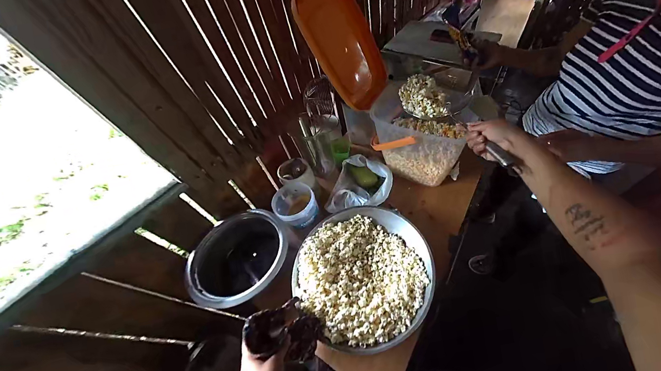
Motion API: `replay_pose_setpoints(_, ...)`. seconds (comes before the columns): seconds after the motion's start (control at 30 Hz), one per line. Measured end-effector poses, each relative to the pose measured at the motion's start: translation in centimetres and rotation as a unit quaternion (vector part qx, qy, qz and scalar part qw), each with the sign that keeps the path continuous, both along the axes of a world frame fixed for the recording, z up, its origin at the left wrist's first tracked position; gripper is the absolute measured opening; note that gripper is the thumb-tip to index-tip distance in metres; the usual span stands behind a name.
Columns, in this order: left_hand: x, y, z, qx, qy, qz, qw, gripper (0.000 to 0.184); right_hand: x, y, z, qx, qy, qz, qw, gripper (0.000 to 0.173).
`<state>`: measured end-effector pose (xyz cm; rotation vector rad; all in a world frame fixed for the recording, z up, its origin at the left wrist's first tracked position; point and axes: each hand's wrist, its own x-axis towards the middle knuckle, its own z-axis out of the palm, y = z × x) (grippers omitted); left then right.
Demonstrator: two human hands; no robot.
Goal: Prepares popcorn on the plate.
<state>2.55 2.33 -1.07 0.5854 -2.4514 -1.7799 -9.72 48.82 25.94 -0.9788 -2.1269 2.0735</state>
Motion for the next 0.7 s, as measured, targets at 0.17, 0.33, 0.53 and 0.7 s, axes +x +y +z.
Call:
replay_pose_setpoints(0.17,0.2,0.4,0.7,-0.011,-0.015,0.004,1.0,0.081,-2.6,-1.7,-1.0,0.381,-0.165,0.117,0.902,0.04)
replay_pose_setpoints(0.33,0.3,0.1,0.9,-0.014,0.0,-0.014,1.0,0.084,-1.0,-1.9,-3.2,0.565,-0.21,0.131,0.787,0.051)
replay_pose_setpoints(0.53,1.2,-1.4,0.7,-0.081,-0.038,-0.069,0.994,0.092,7.0,-3.5,-8.7,0.55,-0.073,0.117,0.823,0.054)
replay_pose_setpoints(0.7,1.9,-2.0,1.0,-0.115,-0.05,-0.132,0.983,0.091,15.5,-8.7,-15.2,0.499,-0.18,0.295,0.795,0.055)
